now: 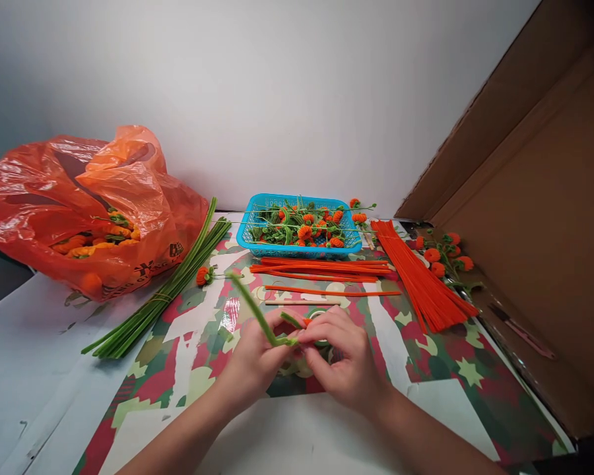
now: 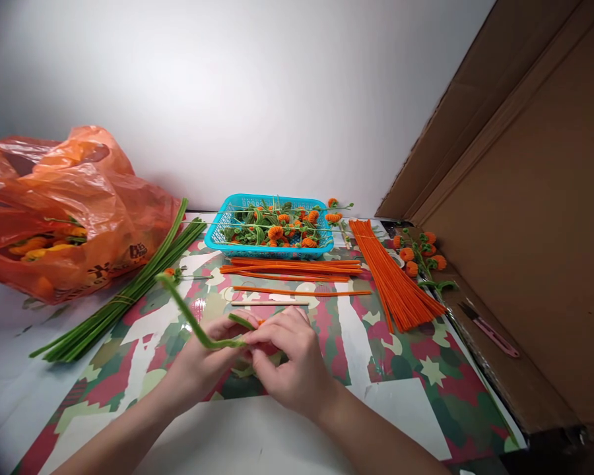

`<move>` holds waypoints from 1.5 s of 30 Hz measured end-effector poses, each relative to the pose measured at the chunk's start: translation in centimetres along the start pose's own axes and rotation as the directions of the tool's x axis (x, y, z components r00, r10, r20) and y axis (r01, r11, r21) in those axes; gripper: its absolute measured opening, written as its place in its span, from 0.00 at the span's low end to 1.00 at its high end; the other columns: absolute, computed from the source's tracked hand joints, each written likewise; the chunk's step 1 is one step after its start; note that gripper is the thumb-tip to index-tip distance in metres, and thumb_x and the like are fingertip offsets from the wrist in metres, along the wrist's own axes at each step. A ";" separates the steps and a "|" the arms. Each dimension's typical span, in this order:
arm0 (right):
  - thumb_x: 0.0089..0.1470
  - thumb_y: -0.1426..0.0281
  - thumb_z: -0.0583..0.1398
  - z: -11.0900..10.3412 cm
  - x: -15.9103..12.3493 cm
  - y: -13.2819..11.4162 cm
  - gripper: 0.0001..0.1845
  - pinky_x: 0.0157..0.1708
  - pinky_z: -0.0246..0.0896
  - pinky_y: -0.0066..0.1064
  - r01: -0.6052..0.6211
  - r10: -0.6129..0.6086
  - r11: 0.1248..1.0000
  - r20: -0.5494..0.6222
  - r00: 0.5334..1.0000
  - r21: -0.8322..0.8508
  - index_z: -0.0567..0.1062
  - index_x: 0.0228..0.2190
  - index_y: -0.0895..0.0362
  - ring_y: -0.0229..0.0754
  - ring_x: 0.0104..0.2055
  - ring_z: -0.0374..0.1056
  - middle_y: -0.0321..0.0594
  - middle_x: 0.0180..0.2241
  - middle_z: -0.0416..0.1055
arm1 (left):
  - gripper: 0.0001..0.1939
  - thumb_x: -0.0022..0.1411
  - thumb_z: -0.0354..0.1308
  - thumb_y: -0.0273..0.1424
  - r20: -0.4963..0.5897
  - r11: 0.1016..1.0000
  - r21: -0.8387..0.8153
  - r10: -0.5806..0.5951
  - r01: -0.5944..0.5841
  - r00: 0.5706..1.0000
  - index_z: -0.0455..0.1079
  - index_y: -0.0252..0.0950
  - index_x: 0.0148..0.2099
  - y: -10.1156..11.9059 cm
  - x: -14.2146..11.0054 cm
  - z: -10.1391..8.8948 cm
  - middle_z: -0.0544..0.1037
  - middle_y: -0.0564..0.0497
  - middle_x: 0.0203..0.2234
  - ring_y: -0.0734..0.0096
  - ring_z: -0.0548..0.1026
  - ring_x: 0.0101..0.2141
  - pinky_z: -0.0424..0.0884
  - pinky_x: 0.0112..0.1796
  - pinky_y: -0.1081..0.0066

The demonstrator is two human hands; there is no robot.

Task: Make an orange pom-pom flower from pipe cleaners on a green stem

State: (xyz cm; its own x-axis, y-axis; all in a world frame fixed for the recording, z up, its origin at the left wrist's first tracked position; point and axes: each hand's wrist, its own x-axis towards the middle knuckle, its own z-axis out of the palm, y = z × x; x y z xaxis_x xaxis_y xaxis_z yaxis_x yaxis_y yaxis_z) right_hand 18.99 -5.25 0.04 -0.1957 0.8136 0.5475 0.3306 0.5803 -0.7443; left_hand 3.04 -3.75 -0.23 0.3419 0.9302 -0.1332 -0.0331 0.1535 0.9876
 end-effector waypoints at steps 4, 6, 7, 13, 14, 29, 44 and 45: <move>0.44 0.82 0.58 0.0 -0.1 0.2 0.14 0.33 0.61 0.36 0.039 -0.040 0.996 -0.007 0.999 -0.076 0.76 0.31 0.52 0.41 0.31 0.67 0.37 0.28 0.75 | 0.06 0.54 0.62 0.31 -0.033 0.999 0.044 0.028 -0.026 0.999 0.72 0.33 0.32 0.2 0.1 -0.1 0.74 0.51 0.25 0.69 0.72 0.27 0.70 0.28 0.73; 0.44 0.82 0.58 0.0 -0.1 0.3 0.15 0.34 0.61 0.36 0.052 -0.053 0.995 -0.008 0.999 -0.085 0.76 0.30 0.52 0.41 0.32 0.68 0.37 0.29 0.75 | 0.07 0.55 0.62 0.33 -0.045 0.998 0.054 0.023 -0.020 0.999 0.71 0.34 0.31 0.4 0.2 0.0 0.74 0.51 0.25 0.69 0.72 0.27 0.69 0.27 0.73; 0.44 0.82 0.58 0.0 -0.1 0.3 0.15 0.34 0.62 0.36 0.051 -0.051 0.996 -0.006 0.999 -0.079 0.76 0.30 0.52 0.41 0.32 0.68 0.37 0.30 0.76 | 0.07 0.55 0.62 0.33 -0.044 0.998 0.055 0.024 -0.021 0.999 0.71 0.34 0.31 0.5 0.2 0.0 0.74 0.51 0.25 0.69 0.72 0.28 0.70 0.27 0.73; 0.48 0.81 0.58 0.0 0.1 0.0 0.13 0.35 0.62 0.36 -0.059 0.059 0.998 -0.018 0.998 -0.003 0.76 0.32 0.53 0.41 0.30 0.69 0.36 0.28 0.77 | 0.05 0.57 0.58 0.30 -0.060 0.989 0.105 0.111 -0.104 0.992 0.74 0.36 0.34 0.3 -0.1 0.3 0.77 0.48 0.32 0.66 0.74 0.33 0.73 0.32 0.71; 0.48 0.81 0.59 0.0 0.1 0.0 0.12 0.35 0.62 0.36 -0.073 0.073 0.997 -0.023 0.997 -0.002 0.76 0.31 0.53 0.41 0.30 0.69 0.36 0.27 0.77 | 0.05 0.58 0.57 0.30 -0.064 0.986 0.124 0.122 -0.113 0.990 0.74 0.36 0.34 0.2 -0.2 0.3 0.77 0.48 0.34 0.66 0.74 0.33 0.74 0.32 0.71; 0.48 0.81 0.57 0.0 0.2 0.3 0.11 0.33 0.62 0.34 -0.068 0.068 0.997 -0.029 0.997 -0.020 0.73 0.29 0.53 0.41 0.32 0.67 0.36 0.27 0.74 | 0.05 0.58 0.59 0.31 -0.058 0.991 0.038 0.130 -0.128 0.990 0.73 0.36 0.37 0.6 -0.3 0.3 0.77 0.46 0.41 0.61 0.75 0.43 0.76 0.36 0.70; 0.50 0.81 0.61 0.2 0.0 0.9 0.10 0.33 0.63 0.34 0.077 -0.110 0.981 -0.182 0.977 -0.181 0.76 0.31 0.54 0.41 0.33 0.65 0.39 0.29 0.71 | 0.14 0.56 0.62 0.42 -0.176 0.974 -0.204 0.064 -0.100 0.982 0.78 0.36 0.37 0.3 -0.2 0.1 0.77 0.44 0.44 0.55 0.76 0.44 0.80 0.34 0.67; 0.50 0.81 0.61 0.2 0.0 0.9 0.10 0.33 0.62 0.34 0.080 -0.115 0.979 -0.184 0.976 -0.190 0.76 0.30 0.54 0.40 0.33 0.65 0.39 0.29 0.71 | 0.15 0.56 0.62 0.42 -0.178 0.974 -0.209 0.049 -0.086 0.983 0.78 0.36 0.37 0.2 -0.2 0.1 0.77 0.44 0.44 0.56 0.77 0.42 0.80 0.34 0.67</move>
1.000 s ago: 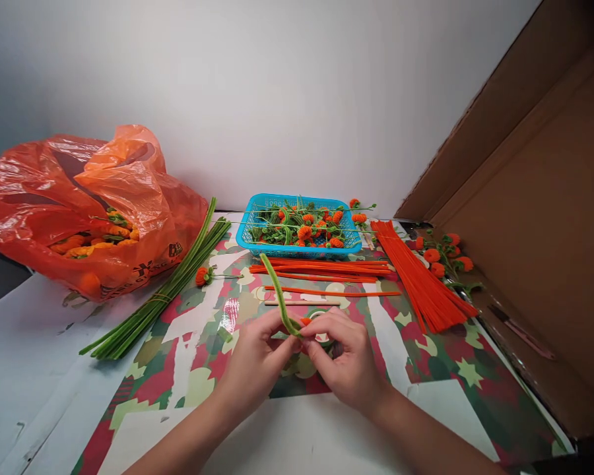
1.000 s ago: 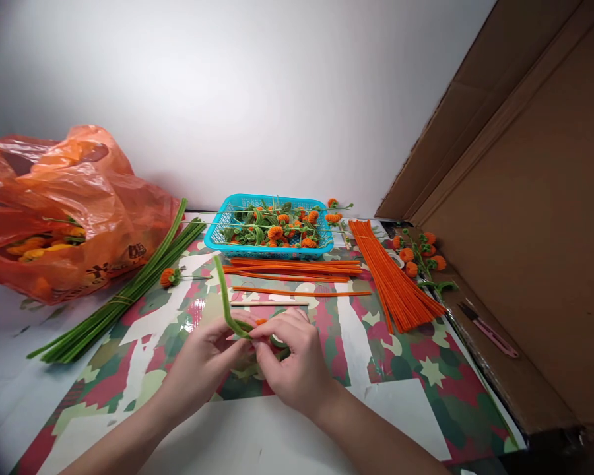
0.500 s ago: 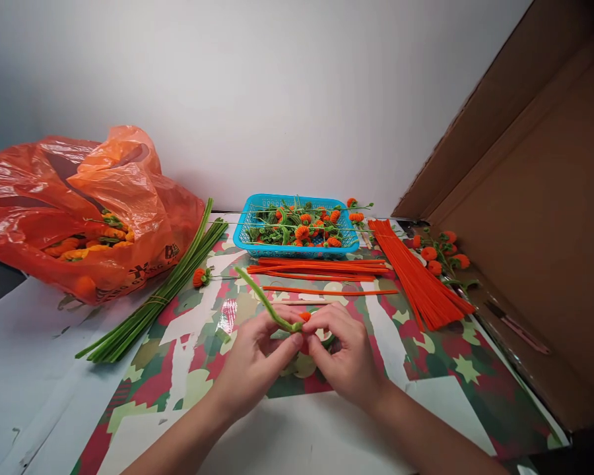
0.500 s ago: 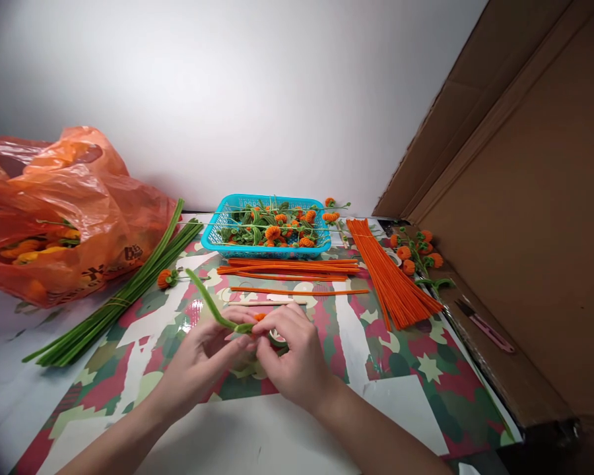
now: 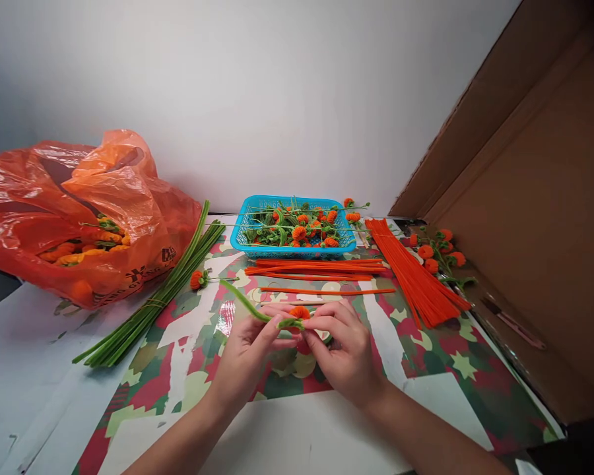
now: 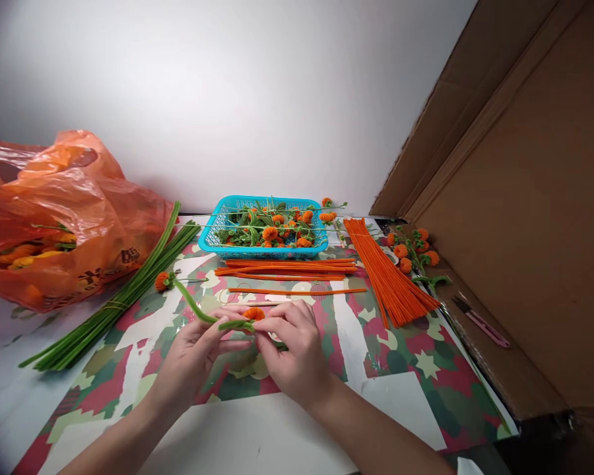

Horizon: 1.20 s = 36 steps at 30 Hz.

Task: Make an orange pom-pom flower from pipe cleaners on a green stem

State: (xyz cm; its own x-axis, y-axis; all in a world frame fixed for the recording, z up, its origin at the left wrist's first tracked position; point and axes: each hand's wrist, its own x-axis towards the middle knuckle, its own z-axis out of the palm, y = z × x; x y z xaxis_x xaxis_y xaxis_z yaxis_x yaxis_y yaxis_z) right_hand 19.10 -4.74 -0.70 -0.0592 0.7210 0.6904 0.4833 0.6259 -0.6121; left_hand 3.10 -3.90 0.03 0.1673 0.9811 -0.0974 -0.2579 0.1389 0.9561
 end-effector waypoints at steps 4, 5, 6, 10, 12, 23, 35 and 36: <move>0.49 0.80 0.62 0.0 0.0 -0.2 0.08 0.33 0.61 0.35 -0.003 0.002 0.999 -0.016 1.000 -0.035 0.75 0.30 0.55 0.41 0.33 0.66 0.39 0.28 0.72 | 0.11 0.57 0.63 0.40 -0.014 0.999 0.046 0.012 -0.012 1.000 0.77 0.37 0.36 0.0 0.1 0.3 0.77 0.45 0.44 0.59 0.77 0.41 0.79 0.32 0.69; 0.49 0.80 0.63 0.0 0.1 -0.2 0.08 0.33 0.61 0.35 -0.006 0.006 0.999 -0.019 1.000 -0.044 0.75 0.30 0.55 0.41 0.33 0.66 0.39 0.28 0.73 | 0.10 0.57 0.62 0.39 -0.022 0.997 0.068 0.045 -0.044 0.999 0.77 0.37 0.35 0.1 0.0 0.4 0.77 0.45 0.43 0.59 0.77 0.42 0.79 0.31 0.70; 0.49 0.80 0.63 0.0 0.1 -0.2 0.08 0.34 0.61 0.36 -0.011 0.010 0.999 -0.024 1.000 -0.053 0.75 0.30 0.55 0.42 0.33 0.67 0.38 0.28 0.73 | 0.09 0.57 0.62 0.38 -0.027 0.992 0.099 0.083 -0.080 0.996 0.76 0.37 0.33 0.1 0.0 0.5 0.77 0.45 0.42 0.59 0.76 0.43 0.78 0.32 0.70; 0.50 0.80 0.63 0.3 -0.1 -0.1 0.08 0.33 0.61 0.35 -0.052 0.049 0.997 -0.047 0.998 -0.054 0.76 0.30 0.55 0.41 0.33 0.68 0.38 0.28 0.74 | 0.10 0.58 0.62 0.35 -0.014 0.952 0.238 0.203 -0.194 0.979 0.73 0.36 0.27 0.1 -0.2 0.6 0.77 0.45 0.40 0.59 0.75 0.45 0.77 0.33 0.73; 0.50 0.80 0.62 0.5 -0.2 -0.1 0.08 0.33 0.61 0.34 -0.109 0.108 0.994 -0.054 0.993 -0.013 0.76 0.29 0.55 0.41 0.32 0.68 0.37 0.27 0.74 | 0.09 0.58 0.62 0.34 -0.011 0.933 0.283 0.236 -0.223 0.972 0.73 0.36 0.27 -0.1 -0.3 0.6 0.76 0.45 0.39 0.61 0.75 0.44 0.76 0.33 0.73; 0.54 0.79 0.61 0.7 -0.7 0.1 0.08 0.35 0.64 0.33 -0.096 0.099 0.993 -0.038 0.994 0.070 0.76 0.31 0.53 0.40 0.34 0.69 0.37 0.30 0.75 | 0.09 0.63 0.57 0.35 0.073 0.962 0.222 0.148 -0.160 0.986 0.69 0.36 0.33 -0.6 -0.6 0.3 0.74 0.44 0.47 0.61 0.75 0.46 0.76 0.38 0.69; 0.53 0.75 0.63 0.7 -0.4 -0.6 0.05 0.33 0.66 0.30 -0.254 0.267 0.944 -0.038 0.963 0.209 0.77 0.28 0.54 0.39 0.34 0.71 0.36 0.29 0.74 | 0.06 0.62 0.56 0.23 0.108 0.728 0.430 0.545 -0.534 0.831 0.70 0.38 0.34 -1.6 -0.6 0.1 0.76 0.46 0.44 0.62 0.75 0.48 0.73 0.46 0.65; 0.53 0.75 0.63 0.7 -0.4 -0.5 0.05 0.34 0.66 0.30 -0.243 0.256 0.950 -0.044 0.966 0.196 0.77 0.29 0.54 0.39 0.34 0.71 0.36 0.29 0.74 | 0.06 0.61 0.56 0.22 0.123 0.704 0.445 0.564 -0.553 0.817 0.70 0.38 0.34 -1.6 -0.7 0.1 0.76 0.46 0.44 0.62 0.75 0.48 0.73 0.47 0.64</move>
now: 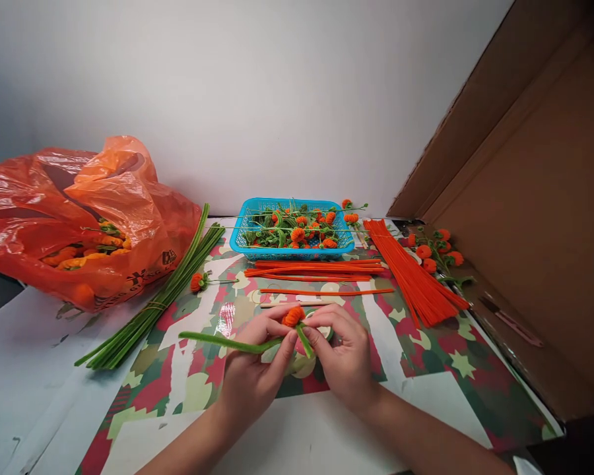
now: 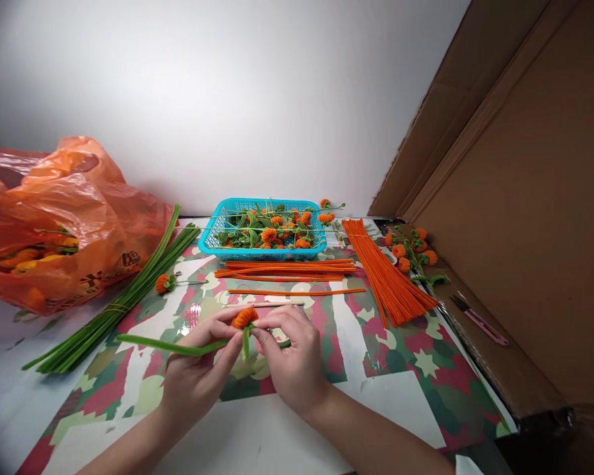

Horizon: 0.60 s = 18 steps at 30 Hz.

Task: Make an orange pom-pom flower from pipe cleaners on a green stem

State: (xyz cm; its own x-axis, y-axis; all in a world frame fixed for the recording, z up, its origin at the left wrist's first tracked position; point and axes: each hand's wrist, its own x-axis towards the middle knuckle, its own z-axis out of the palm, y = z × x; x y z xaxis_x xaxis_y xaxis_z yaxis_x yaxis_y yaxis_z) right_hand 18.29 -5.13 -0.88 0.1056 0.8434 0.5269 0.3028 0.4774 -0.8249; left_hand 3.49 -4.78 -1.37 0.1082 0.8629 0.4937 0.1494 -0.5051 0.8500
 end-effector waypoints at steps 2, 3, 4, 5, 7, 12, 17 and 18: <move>0.54 0.75 0.63 -0.1 0.1 0.2 0.05 0.35 0.66 0.32 0.047 -0.048 0.998 -0.010 0.999 -0.043 0.77 0.29 0.53 0.40 0.35 0.71 0.36 0.29 0.74 | 0.06 0.60 0.57 0.22 0.007 1.000 0.018 0.013 -0.013 1.000 0.70 0.38 0.35 0.0 0.0 0.0 0.76 0.46 0.45 0.61 0.75 0.48 0.73 0.47 0.63; 0.54 0.75 0.63 -0.2 0.1 0.2 0.05 0.36 0.65 0.32 0.074 -0.075 0.995 -0.013 0.997 -0.065 0.77 0.29 0.53 0.40 0.35 0.71 0.36 0.29 0.74 | 0.06 0.60 0.57 0.22 0.005 1.000 0.022 0.002 -0.002 1.000 0.70 0.38 0.35 0.1 0.0 0.0 0.77 0.46 0.45 0.61 0.75 0.48 0.73 0.47 0.64; 0.54 0.75 0.62 -0.3 0.2 0.2 0.05 0.36 0.65 0.33 0.092 -0.094 0.992 -0.012 0.996 -0.081 0.77 0.29 0.53 0.40 0.34 0.70 0.36 0.29 0.75 | 0.05 0.59 0.58 0.22 -0.003 1.000 0.022 -0.013 0.013 1.000 0.70 0.38 0.34 0.1 0.1 0.0 0.77 0.46 0.44 0.61 0.76 0.47 0.73 0.46 0.64; 0.54 0.75 0.62 -0.3 0.2 0.2 0.05 0.36 0.65 0.33 0.097 -0.098 0.992 -0.007 0.995 -0.086 0.77 0.30 0.53 0.40 0.34 0.70 0.36 0.29 0.75 | 0.05 0.59 0.59 0.22 -0.012 0.999 0.020 -0.033 0.033 0.999 0.70 0.38 0.33 0.2 0.1 0.0 0.77 0.46 0.44 0.61 0.76 0.47 0.73 0.45 0.65; 0.55 0.75 0.61 -0.3 0.3 0.2 0.05 0.36 0.64 0.33 0.050 -0.049 0.997 0.011 0.999 -0.050 0.76 0.29 0.54 0.40 0.35 0.70 0.37 0.29 0.74 | 0.06 0.58 0.59 0.22 -0.027 0.997 0.014 -0.071 0.071 0.997 0.69 0.38 0.31 0.3 0.2 0.1 0.78 0.47 0.42 0.60 0.77 0.46 0.74 0.43 0.66; 0.54 0.69 0.61 0.0 0.3 0.0 0.06 0.33 0.62 0.31 -0.251 0.238 0.962 0.122 0.964 0.110 0.75 0.26 0.55 0.39 0.33 0.67 0.37 0.29 0.71 | 0.09 0.58 0.59 0.21 -0.052 0.996 0.046 -0.075 0.077 0.996 0.66 0.39 0.29 0.3 0.0 0.1 0.78 0.47 0.42 0.60 0.77 0.44 0.74 0.42 0.65; 0.51 0.58 0.63 -0.1 0.6 -0.1 0.15 0.25 0.56 0.26 -0.694 0.560 0.621 0.414 0.717 0.364 0.74 0.27 0.58 0.34 0.25 0.60 0.35 0.24 0.68 | 0.11 0.58 0.58 0.18 -0.038 0.993 0.113 0.038 -0.034 0.999 0.64 0.39 0.30 0.0 -0.1 0.0 0.78 0.47 0.41 0.60 0.77 0.45 0.73 0.42 0.64; 0.50 0.57 0.64 -0.3 0.8 -0.1 0.16 0.24 0.56 0.25 -0.764 0.577 0.509 0.502 0.645 0.398 0.74 0.27 0.58 0.33 0.24 0.60 0.35 0.23 0.68 | 0.11 0.57 0.58 0.18 -0.026 0.990 0.129 0.061 -0.058 0.998 0.64 0.39 0.30 0.0 -0.2 0.0 0.79 0.47 0.41 0.60 0.77 0.44 0.74 0.41 0.65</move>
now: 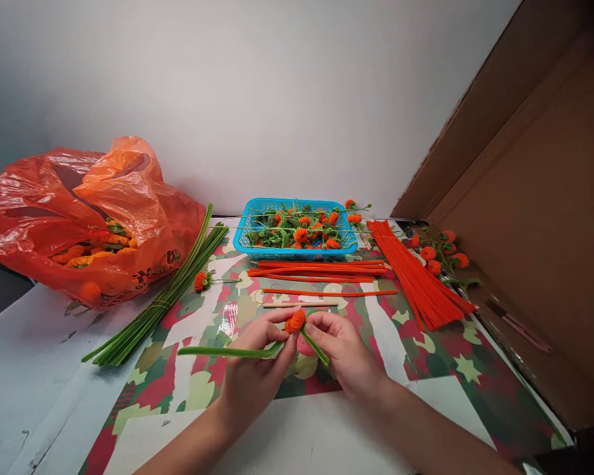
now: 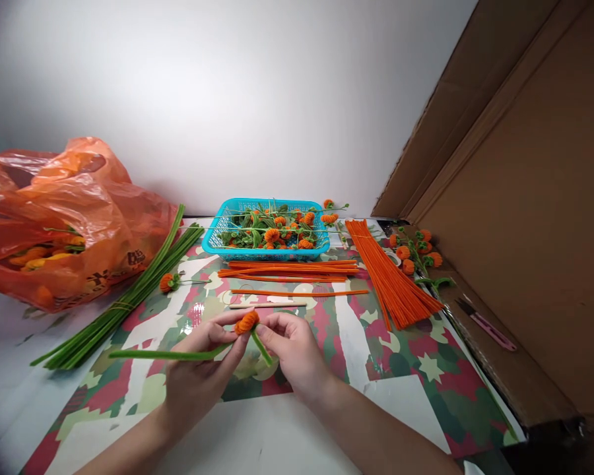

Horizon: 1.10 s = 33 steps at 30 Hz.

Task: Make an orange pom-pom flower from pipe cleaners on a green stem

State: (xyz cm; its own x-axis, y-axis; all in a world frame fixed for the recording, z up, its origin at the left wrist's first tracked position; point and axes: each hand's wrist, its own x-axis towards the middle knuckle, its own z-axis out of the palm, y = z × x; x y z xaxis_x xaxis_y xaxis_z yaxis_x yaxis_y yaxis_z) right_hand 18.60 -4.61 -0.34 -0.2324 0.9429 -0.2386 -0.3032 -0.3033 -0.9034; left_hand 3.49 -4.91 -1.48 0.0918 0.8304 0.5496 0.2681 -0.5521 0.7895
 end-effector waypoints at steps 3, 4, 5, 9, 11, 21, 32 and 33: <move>0.45 0.61 0.68 -0.4 0.1 -0.6 0.15 0.25 0.57 0.24 -0.273 0.240 0.939 0.171 0.956 0.211 0.72 0.27 0.59 0.32 0.24 0.60 0.33 0.23 0.65 | 0.11 0.57 0.59 0.18 0.023 1.000 0.000 0.021 -0.022 0.999 0.64 0.39 0.30 -0.1 -0.1 0.0 0.79 0.47 0.41 0.61 0.78 0.44 0.74 0.40 0.66; 0.44 0.62 0.69 -0.5 0.2 -0.8 0.15 0.25 0.57 0.25 -0.352 0.303 0.902 0.214 0.929 0.251 0.71 0.27 0.58 0.32 0.24 0.60 0.32 0.23 0.64 | 0.11 0.57 0.59 0.19 0.022 1.000 -0.020 -0.012 0.012 1.000 0.64 0.39 0.29 -0.1 0.0 0.0 0.79 0.47 0.41 0.62 0.78 0.43 0.74 0.40 0.66; 0.43 0.63 0.69 -0.6 0.2 -0.8 0.15 0.24 0.57 0.24 -0.404 0.345 0.871 0.239 0.908 0.279 0.71 0.27 0.58 0.32 0.24 0.59 0.31 0.22 0.63 | 0.10 0.58 0.59 0.20 0.021 0.996 -0.055 -0.071 0.072 0.997 0.64 0.38 0.29 -0.1 0.1 0.0 0.79 0.47 0.41 0.62 0.78 0.43 0.74 0.40 0.67; 0.45 0.63 0.67 -0.6 0.3 -0.7 0.14 0.24 0.57 0.24 -0.256 0.236 0.944 0.113 0.965 0.210 0.71 0.23 0.59 0.31 0.23 0.57 0.32 0.22 0.63 | 0.10 0.57 0.63 0.31 0.069 0.847 -0.316 -0.430 0.429 0.900 0.65 0.37 0.28 0.2 1.2 0.1 0.80 0.48 0.34 0.63 0.79 0.37 0.75 0.36 0.68; 0.47 0.62 0.65 -0.4 0.2 -0.6 0.12 0.26 0.59 0.26 -0.020 0.020 1.000 -0.050 0.999 0.005 0.73 0.24 0.58 0.33 0.25 0.60 0.35 0.23 0.66 | 0.13 0.54 0.66 0.34 0.133 0.706 -0.431 -0.567 0.562 0.813 0.64 0.36 0.26 0.4 1.8 0.1 0.77 0.52 0.26 0.66 0.78 0.31 0.75 0.33 0.69; 0.52 0.74 0.63 0.2 -0.2 0.0 0.04 0.27 0.61 0.30 0.512 -0.706 0.462 0.049 0.706 -0.724 0.78 0.31 0.54 0.39 0.31 0.67 0.38 0.29 0.73 | 0.16 0.49 0.69 0.35 0.259 0.472 -0.549 -0.689 0.690 0.677 0.64 0.35 0.25 0.5 1.9 0.2 0.77 0.54 0.23 0.71 0.76 0.27 0.72 0.27 0.75; 0.60 0.76 0.54 -0.3 0.4 0.8 0.08 0.31 0.52 0.35 0.463 -0.777 -0.141 0.388 0.496 -0.875 0.72 0.31 0.56 0.41 0.30 0.64 0.40 0.28 0.73 | 0.14 0.51 0.67 0.37 0.070 0.673 -0.415 -0.647 0.612 0.759 0.66 0.35 0.26 1.3 1.5 0.6 0.75 0.53 0.26 0.69 0.76 0.31 0.74 0.31 0.73; 0.60 0.76 0.54 -0.3 0.5 0.9 0.09 0.32 0.52 0.35 0.464 -0.773 -0.133 0.384 0.504 -0.876 0.73 0.32 0.56 0.41 0.31 0.65 0.40 0.28 0.73 | 0.13 0.52 0.66 0.37 0.077 0.673 -0.410 -0.647 0.616 0.758 0.67 0.35 0.28 1.3 1.4 0.6 0.74 0.53 0.27 0.70 0.76 0.30 0.74 0.30 0.73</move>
State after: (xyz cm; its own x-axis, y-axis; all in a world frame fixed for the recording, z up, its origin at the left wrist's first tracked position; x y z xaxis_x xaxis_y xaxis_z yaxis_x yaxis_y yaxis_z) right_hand 18.50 -4.35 -1.38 -0.2380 0.6571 0.7153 0.7417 0.5984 -0.3030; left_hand 4.55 -4.40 0.13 -0.0297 0.9929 -0.1152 -0.1563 0.1092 0.9816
